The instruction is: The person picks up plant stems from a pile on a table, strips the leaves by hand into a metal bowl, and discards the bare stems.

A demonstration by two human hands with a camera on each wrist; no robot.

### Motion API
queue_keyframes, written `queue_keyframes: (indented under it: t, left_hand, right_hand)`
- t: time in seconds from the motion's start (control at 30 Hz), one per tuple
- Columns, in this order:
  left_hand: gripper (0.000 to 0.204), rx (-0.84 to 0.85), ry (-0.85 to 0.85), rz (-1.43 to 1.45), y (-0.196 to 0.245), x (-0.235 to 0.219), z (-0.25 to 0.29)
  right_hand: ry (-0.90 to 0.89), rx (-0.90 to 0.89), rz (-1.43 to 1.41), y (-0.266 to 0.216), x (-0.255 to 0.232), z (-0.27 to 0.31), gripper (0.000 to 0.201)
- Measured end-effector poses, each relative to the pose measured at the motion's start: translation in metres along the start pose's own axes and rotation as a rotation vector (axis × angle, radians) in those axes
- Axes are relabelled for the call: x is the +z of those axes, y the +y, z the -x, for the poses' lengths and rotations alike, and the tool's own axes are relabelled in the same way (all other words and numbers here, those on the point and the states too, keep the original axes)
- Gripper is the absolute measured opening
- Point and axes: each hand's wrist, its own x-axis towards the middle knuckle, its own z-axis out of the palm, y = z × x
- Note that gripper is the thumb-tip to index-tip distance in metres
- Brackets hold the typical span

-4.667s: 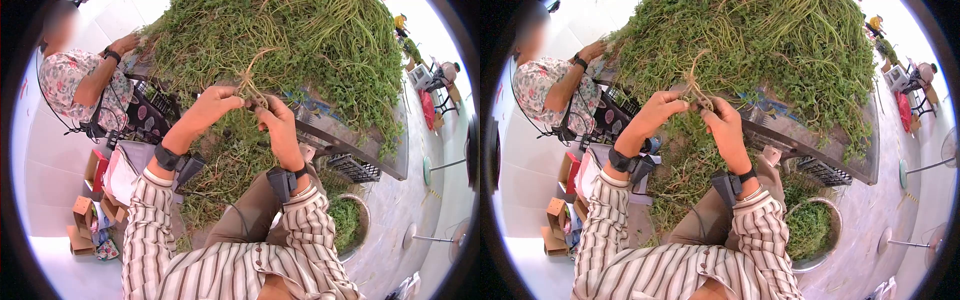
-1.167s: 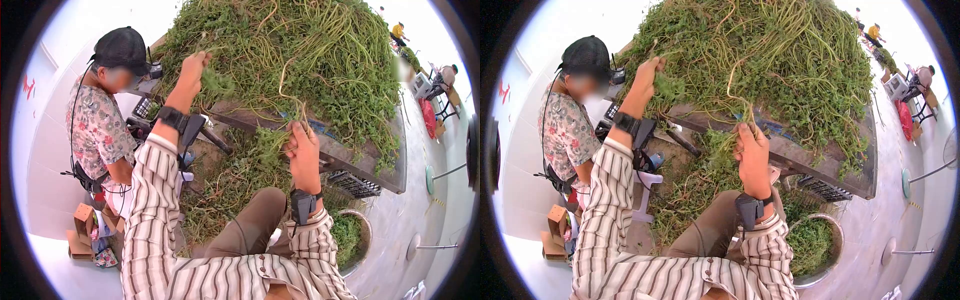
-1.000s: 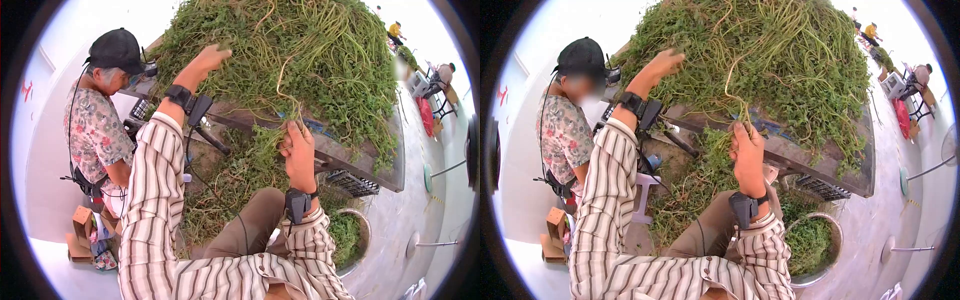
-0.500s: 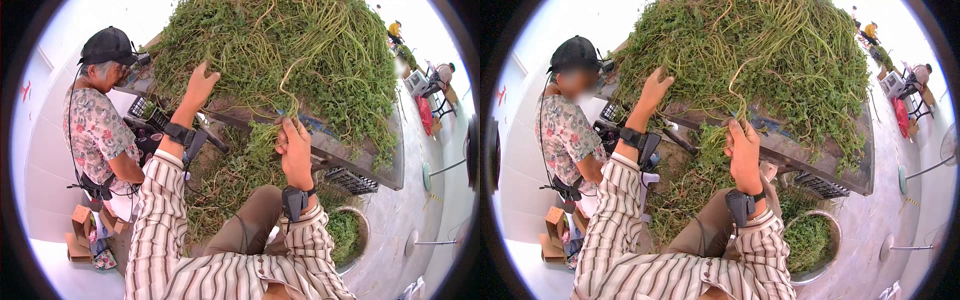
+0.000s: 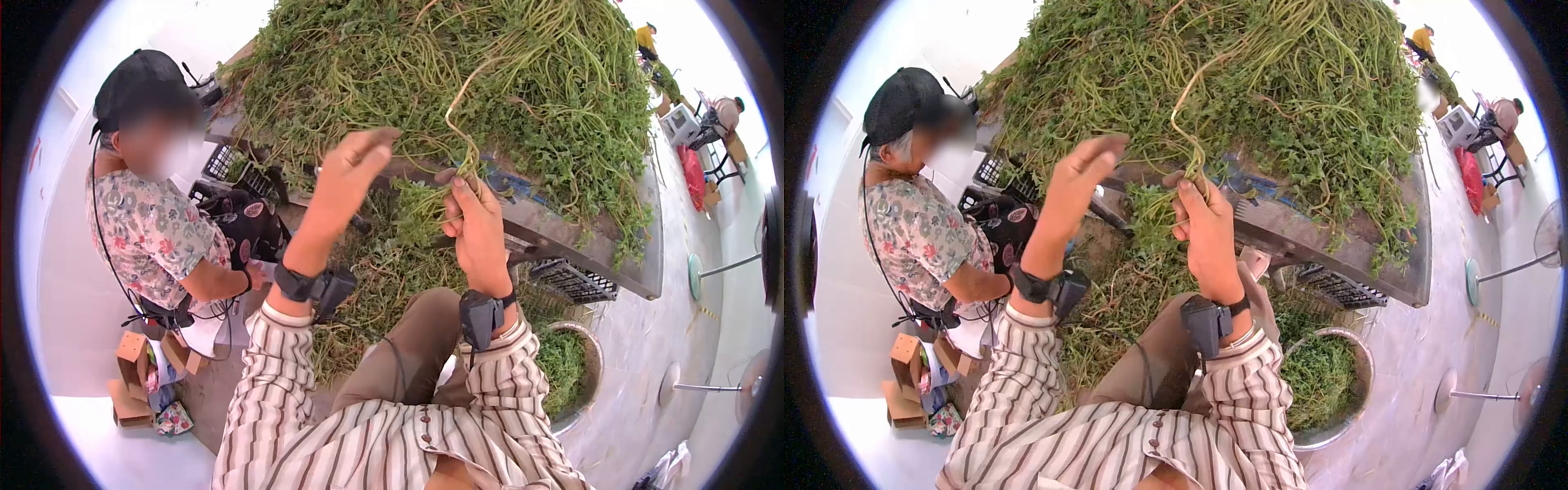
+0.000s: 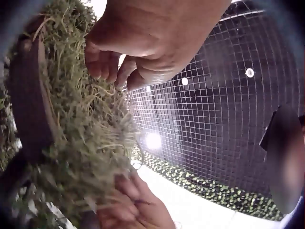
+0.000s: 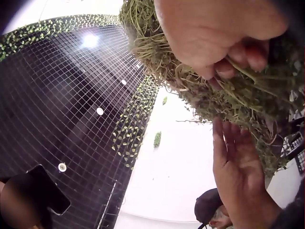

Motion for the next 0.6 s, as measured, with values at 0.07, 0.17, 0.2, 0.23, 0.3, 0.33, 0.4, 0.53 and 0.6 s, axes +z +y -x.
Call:
queue_keyframes:
  t: [0.07, 0.17, 0.2, 0.23, 0.3, 0.33, 0.4, 0.53, 0.6]
  left_hand:
    - [0.032, -0.055, -0.086, 0.093, 0.006, 0.007, 0.011]
    - [0.035, -0.097, -0.208, 0.104, 0.016, 0.014, 0.021]
    - [0.035, -0.099, -0.208, 0.108, 0.011, 0.014, 0.022]
    - [0.038, -0.054, -0.259, 0.053, 0.006, 0.015, 0.023]
    - [0.04, -0.01, -0.298, -0.025, 0.01, 0.015, 0.025]
    - [0.04, -0.015, -0.297, -0.023, 0.013, 0.014, 0.026]
    - [0.035, -0.088, -0.298, -0.149, 0.016, 0.012, 0.026]
    - [0.028, -0.099, -0.272, -0.141, 0.008, 0.009, 0.028]
    - [0.022, 0.015, -0.18, -0.208, 0.006, 0.008, 0.028]
  right_hand:
    - [-0.017, 0.018, 0.016, 0.001, 0.003, -0.003, 0.018]
    - [-0.029, 0.045, -0.027, 0.002, 0.003, -0.007, 0.017]
    - [-0.027, 0.048, -0.023, 0.002, 0.002, -0.007, 0.017]
    - [-0.028, 0.069, -0.055, 0.001, 0.003, -0.007, 0.017]
    - [-0.03, 0.093, -0.085, 0.001, 0.003, -0.008, 0.016]
    - [-0.039, 0.1, -0.073, 0.002, 0.003, -0.009, 0.016]
    - [-0.046, 0.11, -0.062, 0.002, 0.003, -0.011, 0.016]
    - [-0.08, 0.136, -0.009, 0.003, 0.007, -0.009, 0.017]
    - [-0.089, 0.133, 0.013, 0.006, 0.01, -0.009, 0.017]
